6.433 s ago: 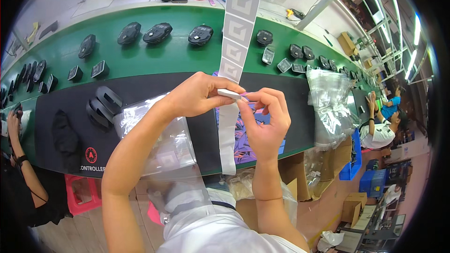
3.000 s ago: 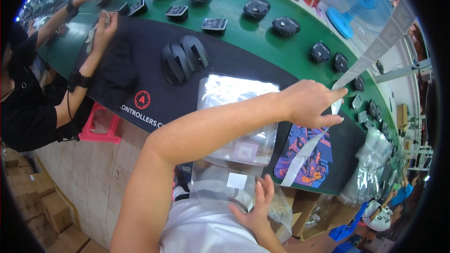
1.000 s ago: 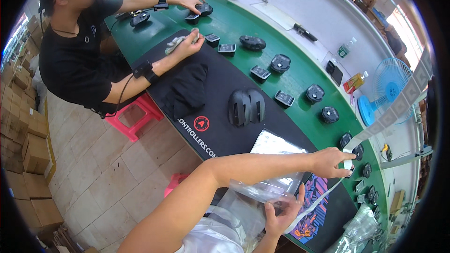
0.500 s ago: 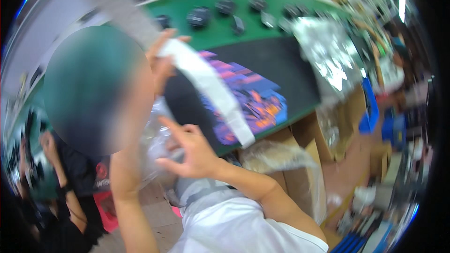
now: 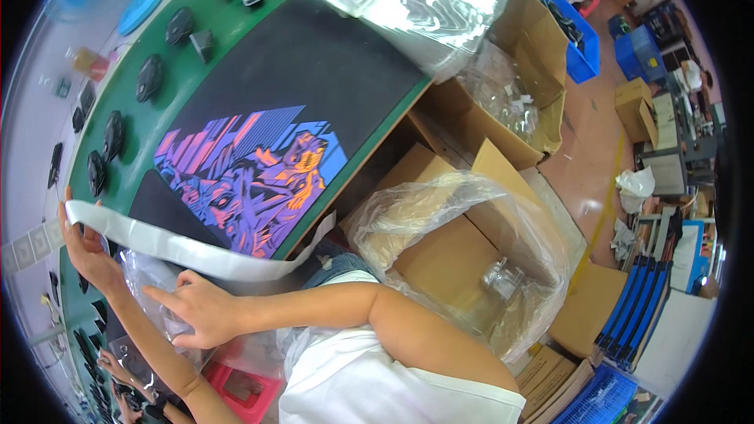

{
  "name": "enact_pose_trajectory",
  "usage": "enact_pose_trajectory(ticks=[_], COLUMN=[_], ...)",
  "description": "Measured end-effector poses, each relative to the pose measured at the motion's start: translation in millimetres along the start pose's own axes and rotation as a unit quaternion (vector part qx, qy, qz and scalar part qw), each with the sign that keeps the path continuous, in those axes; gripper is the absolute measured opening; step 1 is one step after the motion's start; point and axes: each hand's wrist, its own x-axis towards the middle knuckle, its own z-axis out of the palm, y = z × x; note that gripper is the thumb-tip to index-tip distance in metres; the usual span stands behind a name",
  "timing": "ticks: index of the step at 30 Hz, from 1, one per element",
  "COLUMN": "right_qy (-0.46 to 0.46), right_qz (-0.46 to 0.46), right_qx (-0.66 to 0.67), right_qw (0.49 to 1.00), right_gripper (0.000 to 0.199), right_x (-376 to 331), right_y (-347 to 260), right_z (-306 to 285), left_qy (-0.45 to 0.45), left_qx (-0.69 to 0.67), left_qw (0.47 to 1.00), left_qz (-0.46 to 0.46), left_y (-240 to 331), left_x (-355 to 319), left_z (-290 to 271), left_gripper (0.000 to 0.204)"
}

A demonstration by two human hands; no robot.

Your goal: Placing electronic components into plastic trays and bags, then labeling them.

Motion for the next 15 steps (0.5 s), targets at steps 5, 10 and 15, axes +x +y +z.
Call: enact_pose_trajectory(ticks=[5,10,15], right_qy=[0.029,0.016,0.033], right_qz=[-0.02,-0.005,-0.013], right_qx=[0.028,0.028,0.036], right_qw=[0.999,0.999,0.999], right_gripper=[0.097,0.098,0.098], right_x=[-3,-7,-6], right_y=[3,4,5], right_z=[5,-1,4], left_qy=[-0.013,-0.01,-0.004], left_qx=[0.018,0.023,0.031], left_qw=[1.0,1.0,0.999], left_qz=[0.003,-0.002,-0.008], left_y=[-3,10,7], left_x=[0,-8,-6], left_z=[-11,10,4], left_gripper=[0.051,0.051,0.051])
